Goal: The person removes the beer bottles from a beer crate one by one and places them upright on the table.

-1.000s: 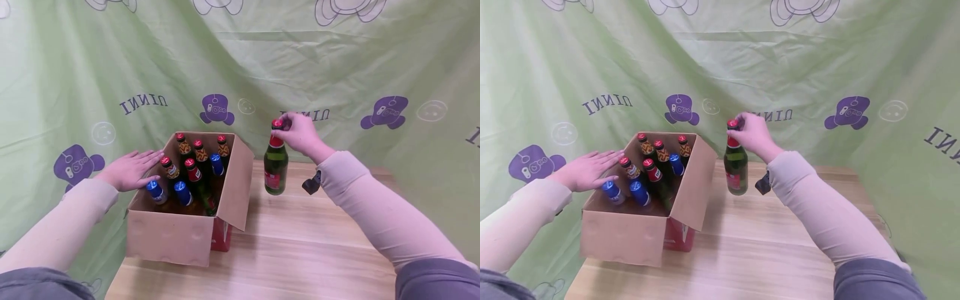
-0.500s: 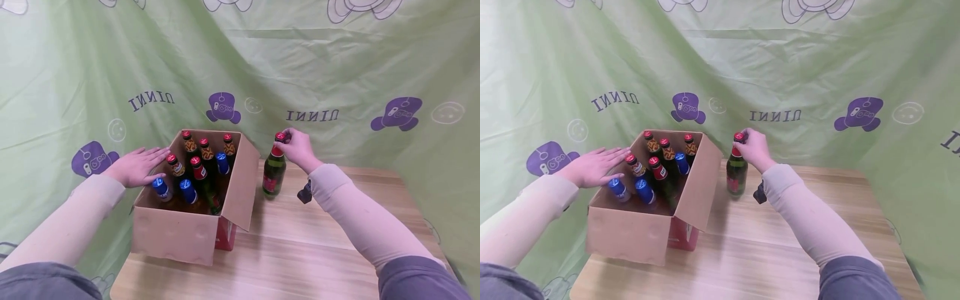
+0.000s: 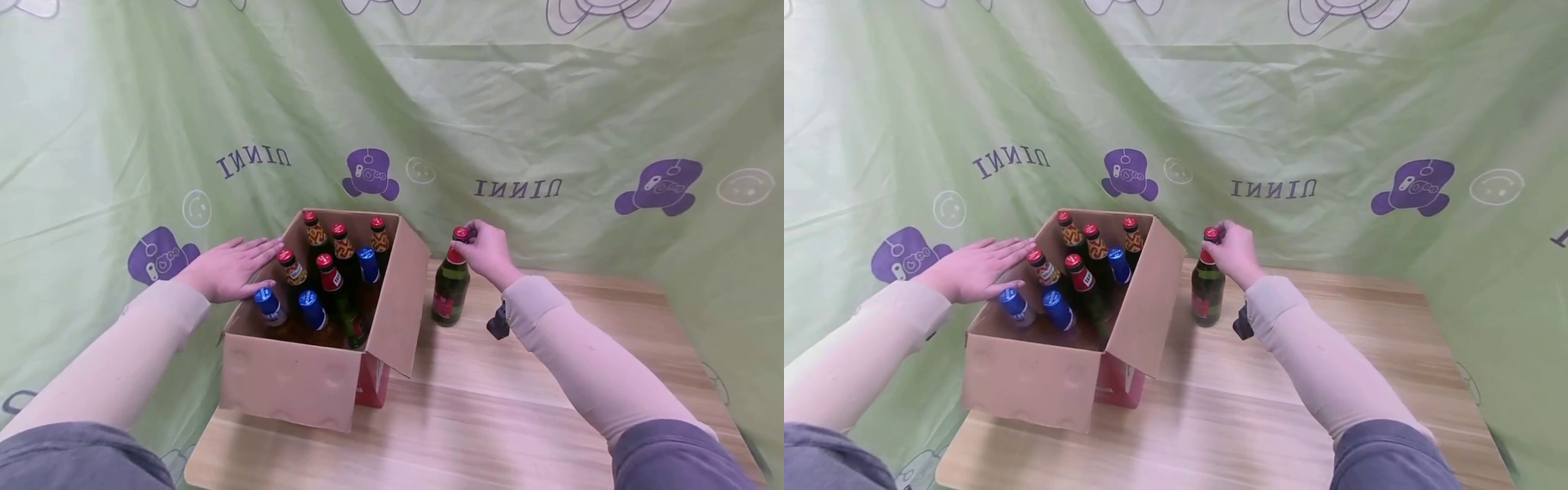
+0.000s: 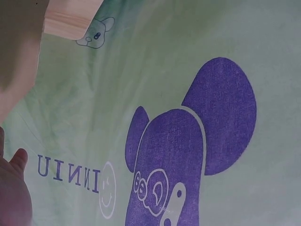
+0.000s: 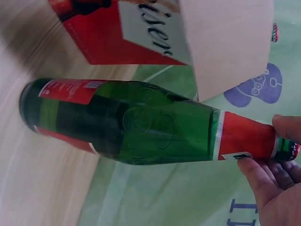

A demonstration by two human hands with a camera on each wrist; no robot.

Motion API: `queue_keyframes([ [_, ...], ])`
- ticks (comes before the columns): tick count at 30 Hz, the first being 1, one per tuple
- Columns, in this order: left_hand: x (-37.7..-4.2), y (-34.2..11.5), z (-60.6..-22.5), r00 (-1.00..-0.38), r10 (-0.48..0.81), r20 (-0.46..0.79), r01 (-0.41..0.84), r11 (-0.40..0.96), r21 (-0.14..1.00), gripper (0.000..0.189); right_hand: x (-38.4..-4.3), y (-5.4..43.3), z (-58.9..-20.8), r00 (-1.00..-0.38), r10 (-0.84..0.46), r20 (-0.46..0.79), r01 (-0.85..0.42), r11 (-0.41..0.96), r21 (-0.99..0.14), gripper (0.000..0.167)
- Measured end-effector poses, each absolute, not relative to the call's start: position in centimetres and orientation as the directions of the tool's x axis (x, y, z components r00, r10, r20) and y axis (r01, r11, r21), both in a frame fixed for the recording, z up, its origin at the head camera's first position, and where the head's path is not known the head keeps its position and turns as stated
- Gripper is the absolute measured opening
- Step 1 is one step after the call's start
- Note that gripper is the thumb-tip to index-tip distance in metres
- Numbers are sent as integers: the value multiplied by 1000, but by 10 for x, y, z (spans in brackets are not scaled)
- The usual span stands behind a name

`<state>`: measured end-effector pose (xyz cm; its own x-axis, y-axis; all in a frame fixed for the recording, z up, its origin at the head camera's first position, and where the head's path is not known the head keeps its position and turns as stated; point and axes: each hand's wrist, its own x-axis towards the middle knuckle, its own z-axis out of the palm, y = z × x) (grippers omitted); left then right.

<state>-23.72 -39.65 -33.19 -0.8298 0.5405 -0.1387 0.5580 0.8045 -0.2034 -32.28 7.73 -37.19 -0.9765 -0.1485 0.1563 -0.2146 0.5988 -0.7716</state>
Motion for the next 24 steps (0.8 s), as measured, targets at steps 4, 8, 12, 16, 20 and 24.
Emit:
queue_keyframes([
  [4,-238,-395,-330,-829,542,-138,560,804,-201,73,-321,76,-374,-975,-158,157,-221,605,-764,35],
  [8,-238,-394,-331,-828,543,-140,561,802,-206,73,-320,75,-378,-975,-165,146,-216,592,-776,38],
  [12,-238,-394,-329,-827,542,-148,562,799,-213,74,-319,75,-383,-981,-145,128,-189,570,-799,40],
  [16,-239,-393,-328,-822,551,-144,569,797,-203,75,-317,75,-385,-983,-128,135,-184,563,-806,40],
  [20,-238,-394,-332,-834,537,-130,552,820,-152,75,-316,75,-384,-979,-134,151,-201,567,-799,40],
  [24,-235,-391,-335,-860,490,-142,504,859,-88,76,-315,77,-380,-976,-157,153,-216,569,-794,43],
])
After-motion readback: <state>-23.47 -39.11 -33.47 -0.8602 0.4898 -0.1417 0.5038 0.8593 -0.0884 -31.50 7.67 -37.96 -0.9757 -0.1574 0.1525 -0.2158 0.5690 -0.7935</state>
